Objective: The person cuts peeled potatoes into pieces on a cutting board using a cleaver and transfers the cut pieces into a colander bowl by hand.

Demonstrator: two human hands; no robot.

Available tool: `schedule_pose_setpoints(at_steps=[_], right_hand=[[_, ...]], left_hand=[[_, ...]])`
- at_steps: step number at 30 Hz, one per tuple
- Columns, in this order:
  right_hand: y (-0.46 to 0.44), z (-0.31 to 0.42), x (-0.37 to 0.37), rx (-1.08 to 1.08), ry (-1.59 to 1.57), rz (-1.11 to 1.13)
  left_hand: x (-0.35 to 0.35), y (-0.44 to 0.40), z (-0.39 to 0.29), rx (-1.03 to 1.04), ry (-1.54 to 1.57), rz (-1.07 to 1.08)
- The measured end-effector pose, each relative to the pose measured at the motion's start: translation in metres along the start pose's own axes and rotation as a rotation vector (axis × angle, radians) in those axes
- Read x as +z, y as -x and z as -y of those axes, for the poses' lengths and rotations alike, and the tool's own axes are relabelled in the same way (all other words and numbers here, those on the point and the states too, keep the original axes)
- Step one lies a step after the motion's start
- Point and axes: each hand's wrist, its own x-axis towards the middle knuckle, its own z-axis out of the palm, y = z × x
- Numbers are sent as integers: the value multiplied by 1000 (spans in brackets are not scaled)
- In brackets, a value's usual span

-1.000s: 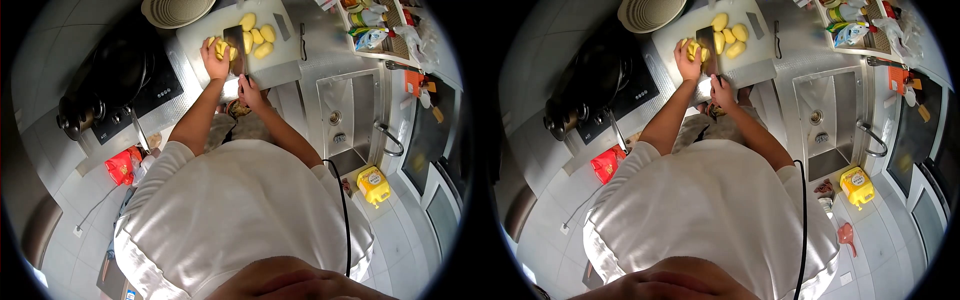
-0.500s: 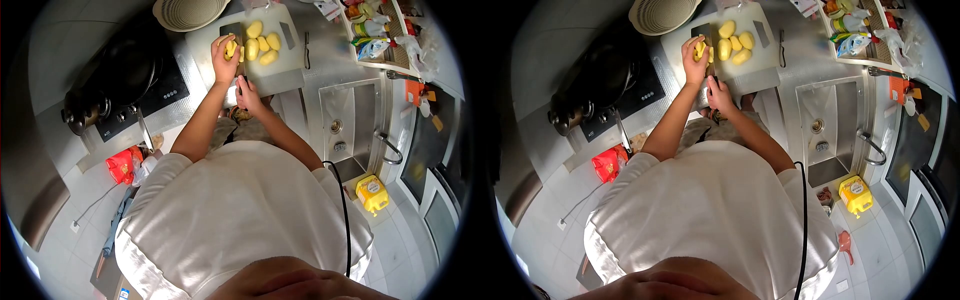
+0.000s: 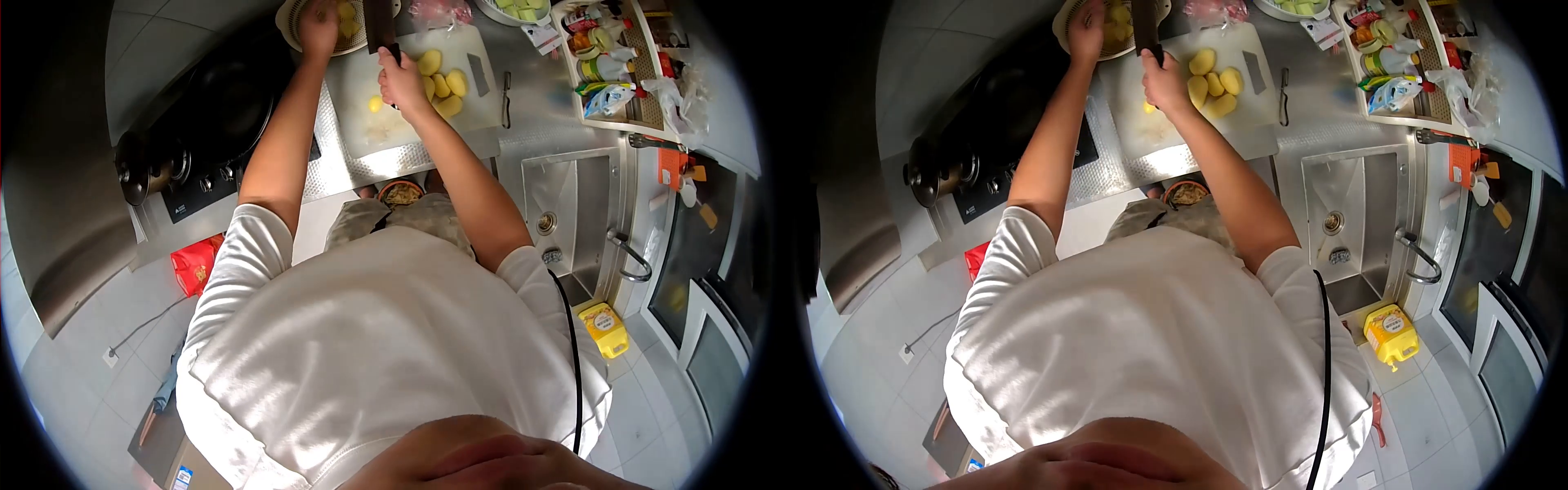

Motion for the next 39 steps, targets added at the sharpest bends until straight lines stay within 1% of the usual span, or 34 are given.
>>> schedule_pose_setpoints(at_steps=[1, 3, 4, 5, 6, 7, 8, 9, 11, 12, 14, 17, 18, 20, 21, 23, 27, 30, 32, 34, 35, 37, 39], right_hand=[[2, -3, -5, 2, -33, 8], [11, -12, -18, -10, -91, 7], [17, -19, -26, -10, -88, 7], [26, -29, -35, -29, -105, -24], [35, -39, -44, -48, -123, -58], [44, -51, -54, -57, -83, -90], [54, -64, -63, -63, -43, -122], [60, -84, -72, -60, -39, -126], [72, -117, -89, -257, 173, -216], [84, -121, -94, -256, 178, -219], [103, -125, -102, -9, 42, -177], [112, -129, -109, 27, 14, -172], [114, -129, -111, 56, 4, -178], [115, -129, -114, 48, -2, -183], [114, -127, -116, 36, -10, -187], [116, -121, -116, 34, -6, -187], [119, -115, -117, 35, 19, -183], [120, -118, -118, 52, 24, -173], [121, -121, -117, 49, 30, -165], [123, -121, -116, 47, 36, -154], [123, -121, -116, 48, 30, -175], [124, -117, -117, 49, 25, -194], [123, -113, -120, 29, -20, -207]], left_hand=[[-8, 23, -39, 170, 11, 43], [-13, 62, -60, 566, -265, -167], [-15, 95, -64, 504, -341, -144], [-13, 126, -57, 393, -303, -44], [-12, 152, -55, 320, -330, 103], [-8, 178, -39, 304, -404, 179], [-2, 201, -33, 170, -400, 245], [2, 219, -24, 164, -437, 276], [5, 234, -11, 154, -469, 306], [6, 235, -5, 188, -509, 321], [6, 229, 4, 224, -545, 332], [1, 220, 10, 242, -537, 509], [-2, 223, 11, 241, -536, 510], [-7, 233, 11, 328, -489, 569], [-11, 241, 6, 331, -489, 569], [-21, 261, -3, 396, -418, 647], [-27, 281, 3, 335, -399, 711], [-29, 293, -1, 380, -441, 730], [-30, 297, 2, 359, -439, 753], [-32, 299, -8, 382, -451, 676], [-32, 296, -13, 379, -453, 673], [-29, 287, -15, 1, -238, 525], [-23, 255, -16, -85, -143, 315]])
